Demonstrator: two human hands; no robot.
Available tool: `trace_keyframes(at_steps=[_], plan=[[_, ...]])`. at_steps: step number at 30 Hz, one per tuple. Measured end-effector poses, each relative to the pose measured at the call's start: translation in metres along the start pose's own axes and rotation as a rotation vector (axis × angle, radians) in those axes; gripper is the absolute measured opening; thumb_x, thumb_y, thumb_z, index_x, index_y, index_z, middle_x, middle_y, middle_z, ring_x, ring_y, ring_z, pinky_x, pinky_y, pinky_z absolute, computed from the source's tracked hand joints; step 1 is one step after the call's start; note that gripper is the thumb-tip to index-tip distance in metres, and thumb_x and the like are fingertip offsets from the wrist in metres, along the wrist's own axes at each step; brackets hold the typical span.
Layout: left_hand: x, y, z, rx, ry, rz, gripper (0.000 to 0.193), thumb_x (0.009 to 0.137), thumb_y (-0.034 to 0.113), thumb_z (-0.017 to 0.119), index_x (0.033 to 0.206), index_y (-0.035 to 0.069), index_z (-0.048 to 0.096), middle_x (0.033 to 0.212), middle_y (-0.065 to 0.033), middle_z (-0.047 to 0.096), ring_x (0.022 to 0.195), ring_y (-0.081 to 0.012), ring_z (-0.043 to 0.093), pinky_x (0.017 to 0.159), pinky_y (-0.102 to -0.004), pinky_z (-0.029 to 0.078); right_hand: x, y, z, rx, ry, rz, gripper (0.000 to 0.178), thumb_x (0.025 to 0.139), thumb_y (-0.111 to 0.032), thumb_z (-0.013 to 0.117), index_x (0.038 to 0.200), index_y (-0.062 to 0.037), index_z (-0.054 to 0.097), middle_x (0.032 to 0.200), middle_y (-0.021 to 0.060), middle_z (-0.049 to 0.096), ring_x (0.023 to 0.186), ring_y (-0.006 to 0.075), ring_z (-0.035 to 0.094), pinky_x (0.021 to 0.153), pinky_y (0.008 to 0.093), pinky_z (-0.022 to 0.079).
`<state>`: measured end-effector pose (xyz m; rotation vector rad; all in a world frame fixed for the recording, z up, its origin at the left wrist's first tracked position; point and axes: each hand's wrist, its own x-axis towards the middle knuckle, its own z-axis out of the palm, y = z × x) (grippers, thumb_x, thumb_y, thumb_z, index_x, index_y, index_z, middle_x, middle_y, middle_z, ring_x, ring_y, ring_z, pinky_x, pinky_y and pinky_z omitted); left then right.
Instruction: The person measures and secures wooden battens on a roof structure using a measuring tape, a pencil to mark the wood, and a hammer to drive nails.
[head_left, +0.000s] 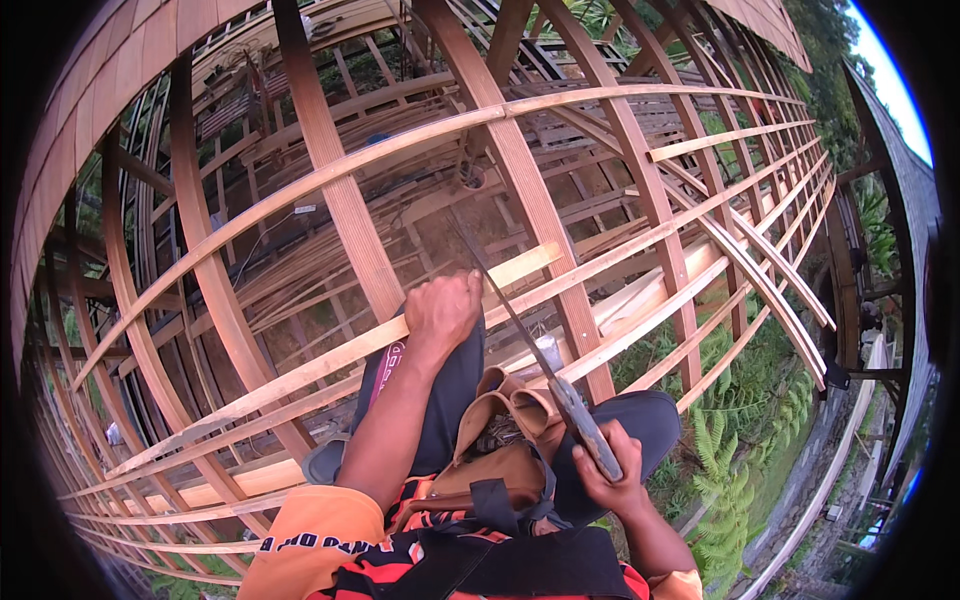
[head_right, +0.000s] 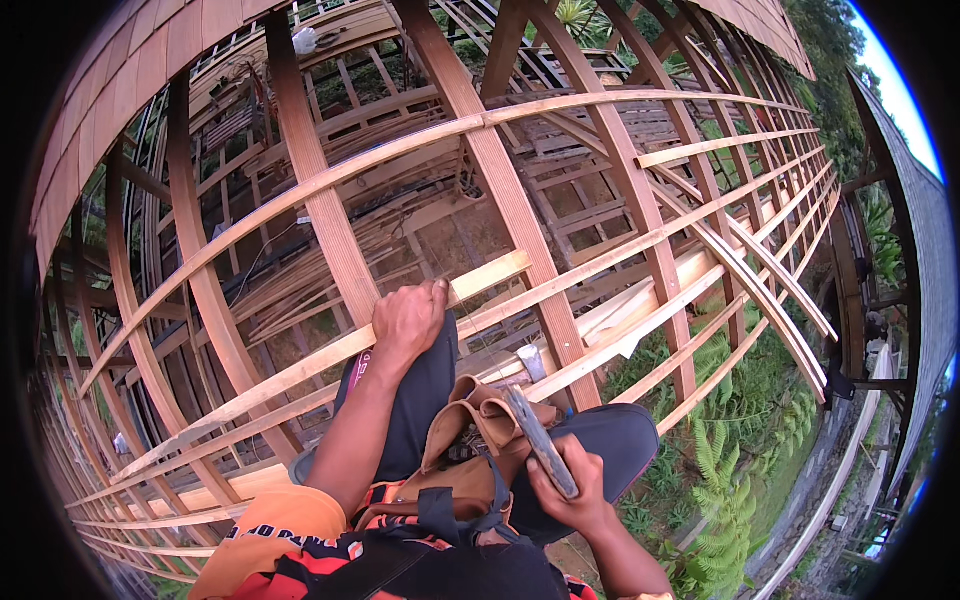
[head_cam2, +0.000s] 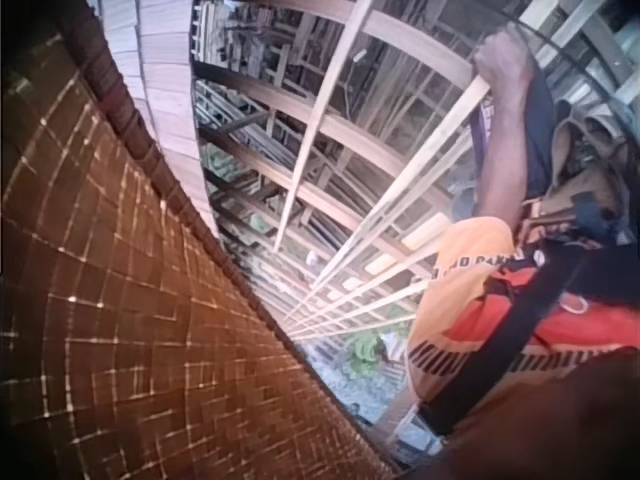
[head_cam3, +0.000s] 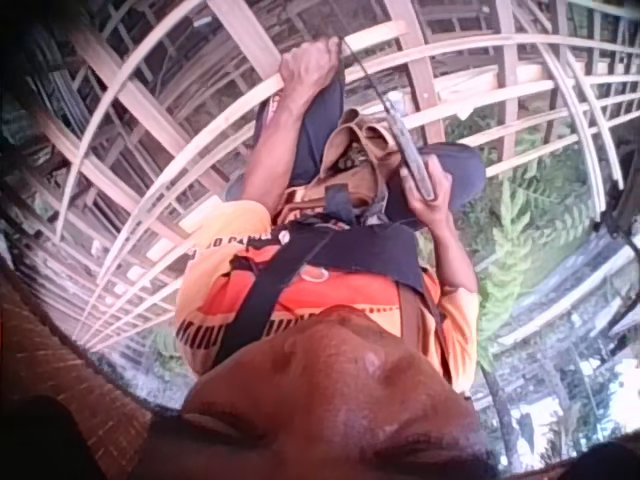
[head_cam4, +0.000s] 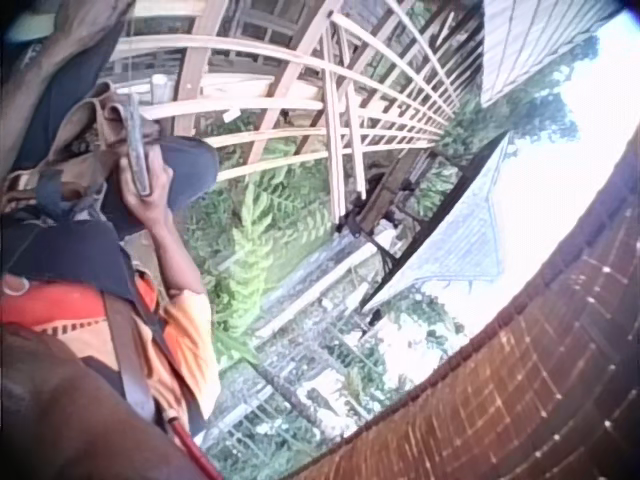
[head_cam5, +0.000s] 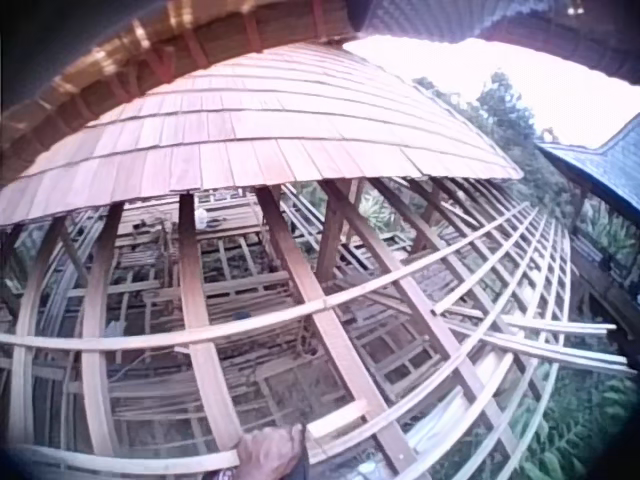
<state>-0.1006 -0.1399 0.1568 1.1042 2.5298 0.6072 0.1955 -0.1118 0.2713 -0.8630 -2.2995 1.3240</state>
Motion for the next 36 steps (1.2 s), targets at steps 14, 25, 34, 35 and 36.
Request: trace_keyframes(at_steps=[14,25,34,35,36], plan=[[-0.010,-0.005,-0.004,0.056,-0.053,0.124,0.032,0.080,0.025,0.072,0.097,-0.001,0.061,0.089,-0.0210,0.072,0.083,-0.0412,0.071,0.077,-0.0500,0.057,0.005,-0.006,0.007,0.037,-0.018,0.006,0.014,0.085,-0.003,0.071,0.086,-0.0021,0.057,0.066,0.0068,0.061,0.055,0.0116,0.060,0.054,0.0280,0.047],[-0.007,-0.026,0.014,0.227,0.212,0.139,0.008,0.082,0.008,0.058,0.087,0.004,0.063,0.077,-0.0188,0.072,0.072,-0.0343,0.073,0.064,-0.0459,0.058,0.079,0.004,0.057,0.061,0.012,-0.117,0.021,0.086,-0.008,0.072,0.088,-0.0013,0.052,0.068,0.0162,0.055,0.055,0.0265,0.058,0.054,0.0356,0.045],[0.000,-0.036,-0.008,0.309,0.245,0.150,0.006,0.079,0.005,0.060,0.085,0.005,0.062,0.078,-0.0151,0.070,0.076,-0.0315,0.072,0.067,-0.0434,0.058,0.030,-0.005,0.036,0.094,0.011,-0.061,0.018,0.085,-0.005,0.073,0.089,-0.0009,0.056,0.068,0.0138,0.057,0.055,0.0212,0.060,0.054,0.0321,0.047],[0.006,-0.032,0.001,0.297,0.232,0.147,0.006,0.080,0.006,0.059,0.085,0.005,0.062,0.078,-0.0151,0.070,0.077,-0.0314,0.072,0.067,-0.0436,0.058,0.060,0.001,0.052,0.081,0.030,-0.044,0.017,0.087,-0.006,0.071,0.087,-0.0012,0.055,0.070,0.0105,0.057,0.059,0.0149,0.056,0.056,0.0322,0.045],[0.010,-0.037,0.009,0.264,0.258,0.147,0.007,0.081,0.006,0.058,0.086,0.005,0.063,0.078,-0.0155,0.071,0.075,-0.0324,0.073,0.066,-0.0446,0.058,0.086,0.005,0.066,0.084,0.014,-0.062,0.019,0.088,-0.009,0.072,0.088,-0.0014,0.055,0.069,0.0105,0.056,0.059,0.0153,0.054,0.056,0.0331,0.044]])
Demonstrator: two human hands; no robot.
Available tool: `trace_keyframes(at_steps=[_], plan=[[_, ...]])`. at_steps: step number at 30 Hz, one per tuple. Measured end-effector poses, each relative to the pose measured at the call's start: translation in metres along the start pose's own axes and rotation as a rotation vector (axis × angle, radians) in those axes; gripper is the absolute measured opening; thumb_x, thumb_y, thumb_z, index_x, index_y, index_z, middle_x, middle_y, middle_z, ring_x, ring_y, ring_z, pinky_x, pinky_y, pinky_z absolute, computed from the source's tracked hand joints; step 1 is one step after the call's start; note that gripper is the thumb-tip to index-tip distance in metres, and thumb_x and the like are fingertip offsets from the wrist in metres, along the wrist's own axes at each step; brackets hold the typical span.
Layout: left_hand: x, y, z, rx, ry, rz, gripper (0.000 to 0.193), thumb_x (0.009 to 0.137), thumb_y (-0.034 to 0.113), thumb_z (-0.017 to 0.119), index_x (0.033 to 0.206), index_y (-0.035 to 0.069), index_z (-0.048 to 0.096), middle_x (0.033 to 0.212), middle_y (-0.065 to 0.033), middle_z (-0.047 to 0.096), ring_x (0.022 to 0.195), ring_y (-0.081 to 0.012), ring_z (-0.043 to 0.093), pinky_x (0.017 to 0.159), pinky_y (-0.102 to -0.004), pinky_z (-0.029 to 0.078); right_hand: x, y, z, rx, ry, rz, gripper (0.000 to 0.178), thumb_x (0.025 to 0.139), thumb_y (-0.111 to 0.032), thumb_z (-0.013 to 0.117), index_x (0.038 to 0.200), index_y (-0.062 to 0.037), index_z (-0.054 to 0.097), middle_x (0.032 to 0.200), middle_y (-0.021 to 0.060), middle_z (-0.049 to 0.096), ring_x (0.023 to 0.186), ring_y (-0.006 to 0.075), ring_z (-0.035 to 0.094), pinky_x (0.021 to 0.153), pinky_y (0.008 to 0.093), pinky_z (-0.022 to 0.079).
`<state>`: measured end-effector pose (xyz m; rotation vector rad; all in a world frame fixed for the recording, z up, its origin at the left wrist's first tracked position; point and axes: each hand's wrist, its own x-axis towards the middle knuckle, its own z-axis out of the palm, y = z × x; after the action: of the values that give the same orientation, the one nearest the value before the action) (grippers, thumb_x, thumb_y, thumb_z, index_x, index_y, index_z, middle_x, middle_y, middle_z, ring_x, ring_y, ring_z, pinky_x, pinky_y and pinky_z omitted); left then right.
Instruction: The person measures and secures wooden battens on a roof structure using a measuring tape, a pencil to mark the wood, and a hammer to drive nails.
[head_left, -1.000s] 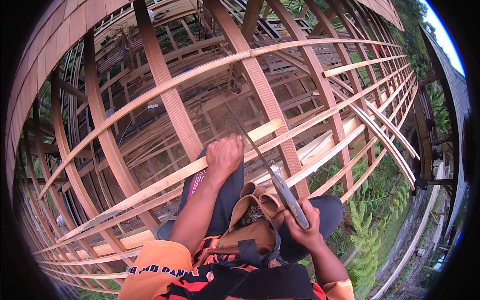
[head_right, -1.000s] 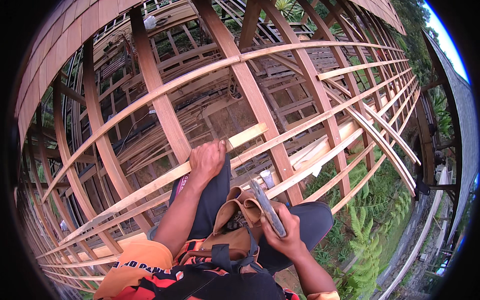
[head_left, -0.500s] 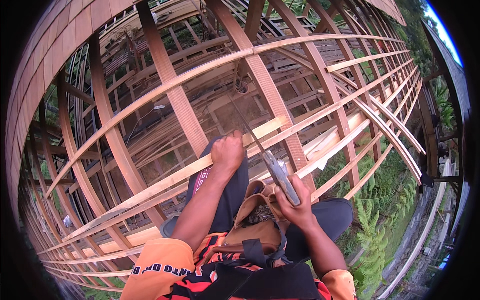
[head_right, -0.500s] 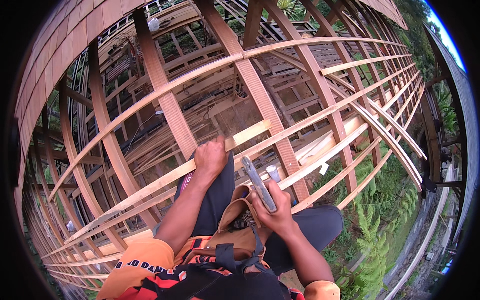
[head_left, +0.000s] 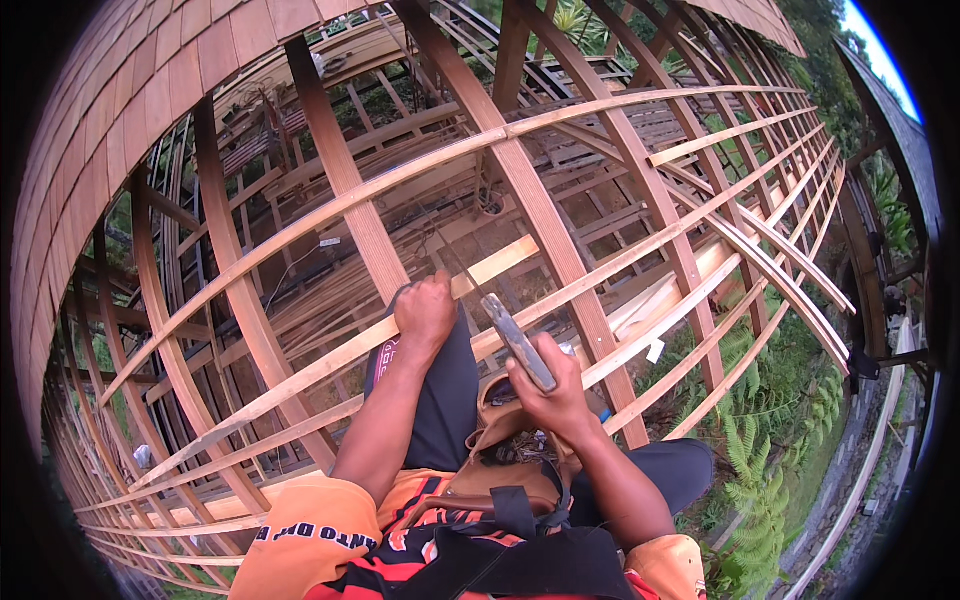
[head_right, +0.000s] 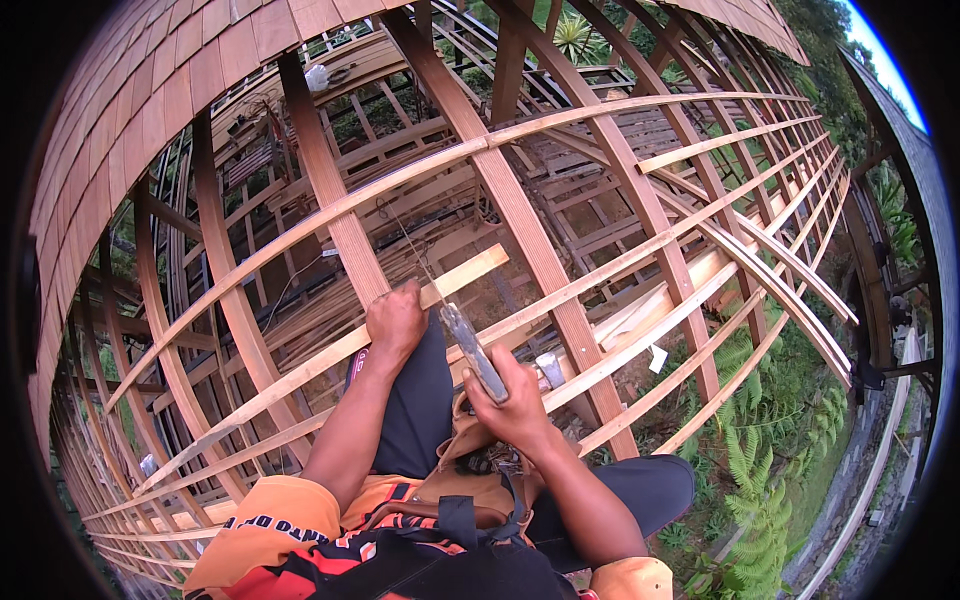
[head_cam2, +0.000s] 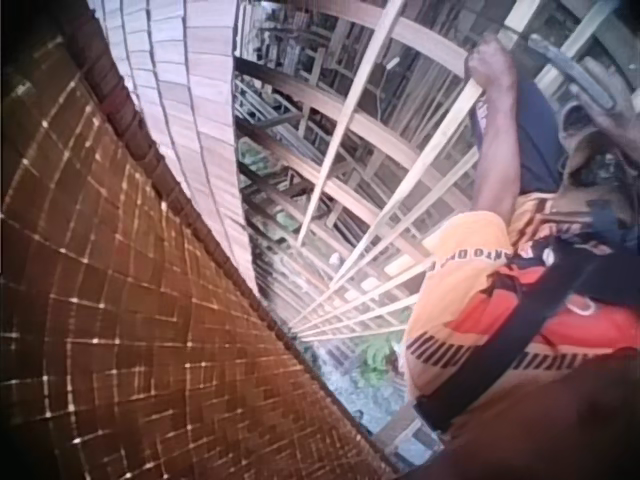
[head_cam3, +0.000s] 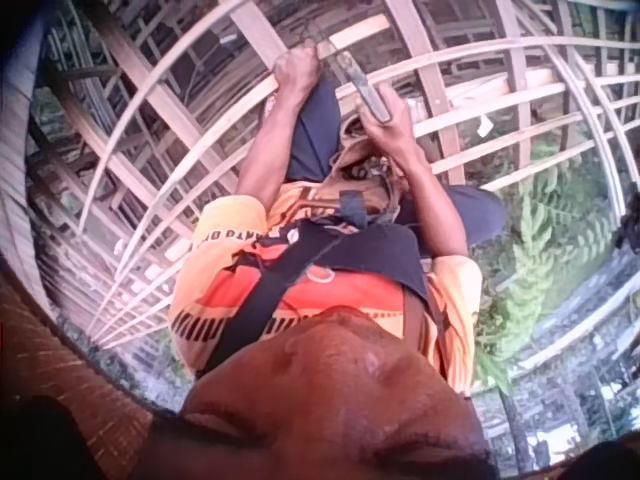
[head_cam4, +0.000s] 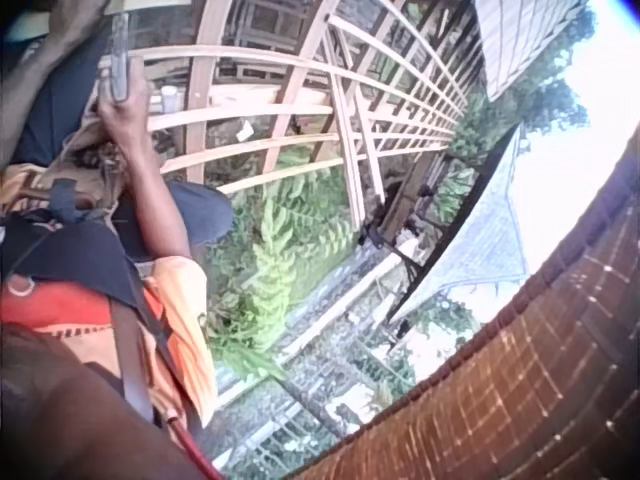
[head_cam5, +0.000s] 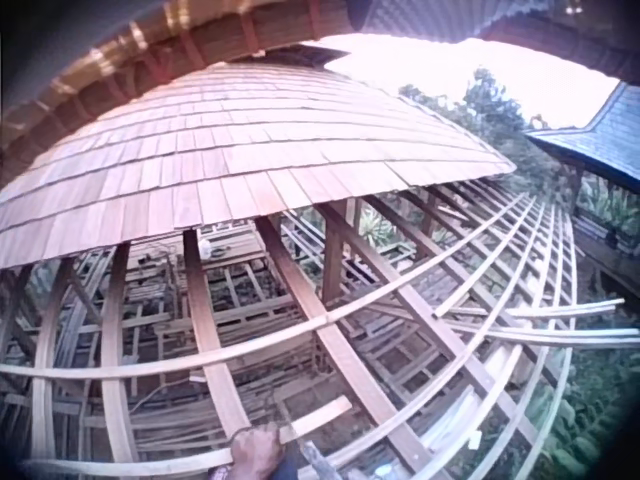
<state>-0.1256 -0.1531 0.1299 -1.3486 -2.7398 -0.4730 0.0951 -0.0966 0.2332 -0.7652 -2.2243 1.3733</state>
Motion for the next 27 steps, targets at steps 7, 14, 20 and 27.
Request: trace_keyframes(at_steps=[7,14,20,27], plan=[[0.012,-0.015,-0.014,-0.024,-0.183,-0.136,0.014,0.080,0.010,0.066,0.092,0.004,0.064,0.083,-0.0188,0.072,0.080,-0.0381,0.072,0.070,-0.0486,0.057,-0.095,-0.041,-0.057,-0.065,-0.040,0.003,0.018,0.085,-0.007,0.075,0.093,-0.0004,0.060,0.071,0.0117,0.066,0.059,0.0178,0.067,0.058,0.0297,0.052],[0.007,-0.006,0.012,-0.028,0.000,-0.030,0.010,0.077,0.009,0.064,0.086,0.006,0.062,0.079,-0.0156,0.071,0.073,-0.0334,0.072,0.067,-0.0471,0.057,0.032,-0.008,0.015,-0.020,0.004,0.035,0.020,0.089,-0.006,0.071,0.085,-0.0024,0.051,0.066,0.0116,0.056,0.056,0.0187,0.057,0.055,0.0347,0.046],[0.024,-0.021,-0.018,-0.077,-0.198,-0.111,0.011,0.079,0.008,0.061,0.089,0.004,0.065,0.079,-0.0186,0.072,0.076,-0.0339,0.074,0.066,-0.0457,0.058,-0.038,-0.033,-0.021,-0.035,-0.070,0.123,0.015,0.090,-0.011,0.070,0.091,-0.0012,0.059,0.073,0.0103,0.065,0.067,0.0145,0.065,0.063,0.0301,0.051],[0.023,-0.003,0.000,-0.072,-0.092,-0.006,0.013,0.082,0.009,0.059,0.090,0.002,0.066,0.075,-0.0185,0.072,0.074,-0.0326,0.074,0.063,-0.0437,0.059,0.041,0.001,0.019,-0.087,0.068,0.005,0.019,0.089,-0.004,0.070,0.083,-0.0023,0.052,0.064,0.0110,0.059,0.053,0.0151,0.056,0.052,0.0326,0.045]])
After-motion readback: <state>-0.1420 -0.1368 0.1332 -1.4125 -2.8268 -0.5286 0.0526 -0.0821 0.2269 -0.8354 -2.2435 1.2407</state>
